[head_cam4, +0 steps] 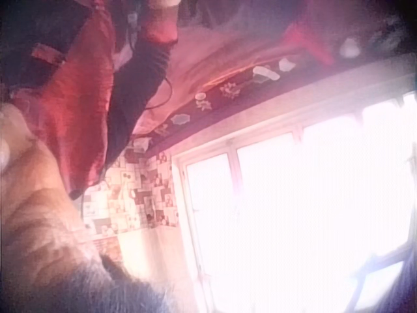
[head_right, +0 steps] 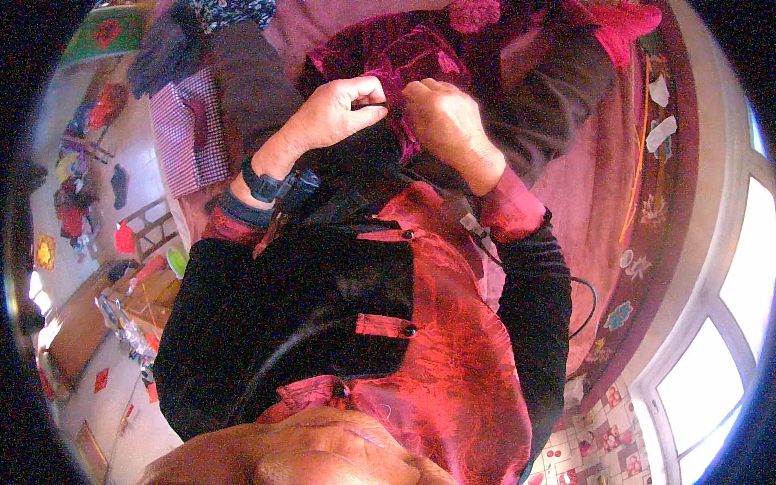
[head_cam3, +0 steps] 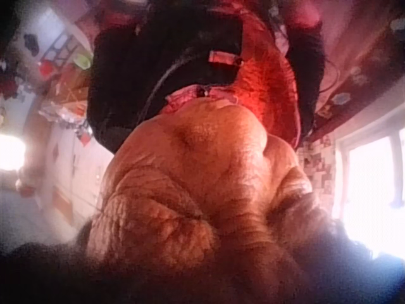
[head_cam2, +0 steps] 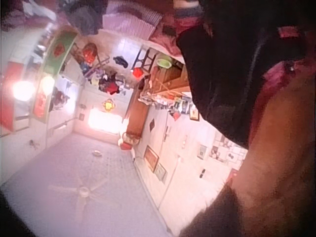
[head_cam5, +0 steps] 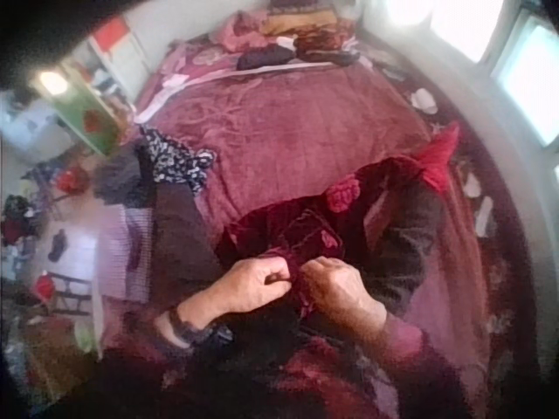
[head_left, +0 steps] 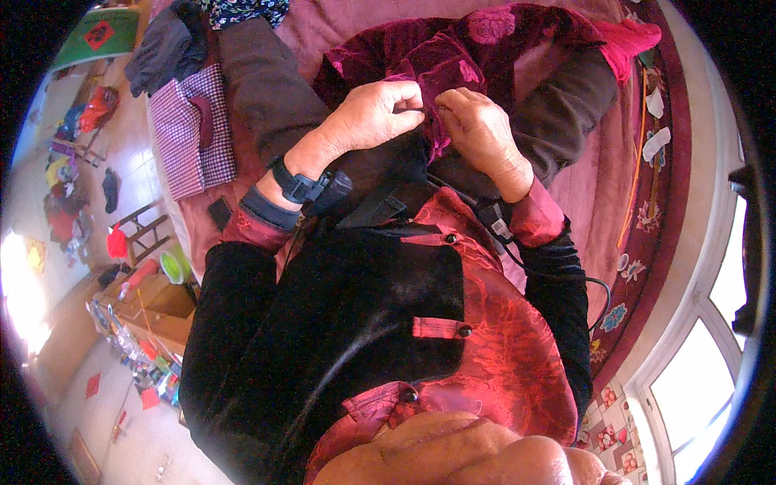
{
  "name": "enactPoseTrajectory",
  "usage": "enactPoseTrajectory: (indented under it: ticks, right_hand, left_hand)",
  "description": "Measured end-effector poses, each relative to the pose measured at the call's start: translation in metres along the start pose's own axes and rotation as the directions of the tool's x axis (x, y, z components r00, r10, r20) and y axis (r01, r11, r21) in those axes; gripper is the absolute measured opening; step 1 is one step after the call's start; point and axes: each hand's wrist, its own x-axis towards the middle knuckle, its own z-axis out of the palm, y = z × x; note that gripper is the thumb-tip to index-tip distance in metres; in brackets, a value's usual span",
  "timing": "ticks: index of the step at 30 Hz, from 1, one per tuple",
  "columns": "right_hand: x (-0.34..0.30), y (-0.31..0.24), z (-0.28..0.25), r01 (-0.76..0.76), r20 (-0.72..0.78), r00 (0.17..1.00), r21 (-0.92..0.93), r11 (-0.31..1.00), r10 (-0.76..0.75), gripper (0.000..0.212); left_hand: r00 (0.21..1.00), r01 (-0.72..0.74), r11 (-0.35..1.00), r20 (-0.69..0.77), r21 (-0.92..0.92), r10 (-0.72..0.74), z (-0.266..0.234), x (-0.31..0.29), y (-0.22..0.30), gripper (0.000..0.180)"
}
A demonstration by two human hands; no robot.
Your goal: The person lies on a bed and folds a maroon velvet garment with floral embroidery. They smooth the fabric, fold the sides and sleeves, then fold the garment in half and place it on the bed.
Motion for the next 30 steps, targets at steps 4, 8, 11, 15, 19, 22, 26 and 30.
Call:
enactPoseTrajectory:
  ticks: [4, 8, 11, 15, 19, 22, 26, 30]
  right_hand:
    - [0.003, 0.001, 0.004, -0.050, -0.175, 0.981, 0.157, 0.986, 0.078, 0.013]
    - [0.005, -0.010, 0.012, -0.248, -0.037, 0.920, 0.716, 0.652, 0.390, 0.017]
    - [0.006, -0.018, 0.015, -0.295, 0.176, 0.860, 0.938, 0.185, 0.478, 0.023]
    - [0.007, -0.021, 0.011, -0.301, 0.310, 0.866, 0.950, -0.085, 0.393, 0.029]
    - [0.003, -0.018, 0.005, -0.321, 0.364, 0.873, 0.930, -0.179, 0.325, 0.031]
    - [0.001, -0.014, 0.009, -0.254, 0.318, 0.872, 0.944, -0.213, 0.372, 0.031]
    - [-0.006, -0.002, 0.008, -0.164, 0.231, 0.842, 0.971, -0.176, 0.487, 0.032]
    - [-0.014, 0.041, -0.036, 0.036, 0.083, 0.813, 0.981, -0.192, 0.577, 0.030]
  left_hand:
    - [1.000, -0.030, 0.999, 0.000, 0.016, 0.030, 0.004, -0.002, 0.003, 0.019]
    - [0.998, -0.049, 0.998, -0.030, 0.040, 0.051, 0.008, -0.004, 0.000, 0.024]
    - [0.999, -0.029, 1.000, -0.015, -0.007, 0.029, 0.011, -0.005, -0.005, 0.029]
    - [0.997, -0.051, 0.994, -0.062, -0.100, 0.045, 0.018, -0.004, -0.010, 0.028]
    - [1.000, 0.027, 0.994, 0.013, -0.102, -0.026, 0.017, -0.004, -0.013, 0.028]
    - [0.998, -0.052, 0.999, 0.030, -0.018, 0.052, 0.019, -0.009, -0.013, 0.022]
    - [0.996, -0.087, 0.993, 0.016, -0.075, 0.088, 0.015, -0.019, -0.019, 0.021]
    - [1.000, -0.019, 0.991, 0.010, -0.133, 0.020, 0.000, -0.034, -0.032, 0.020]
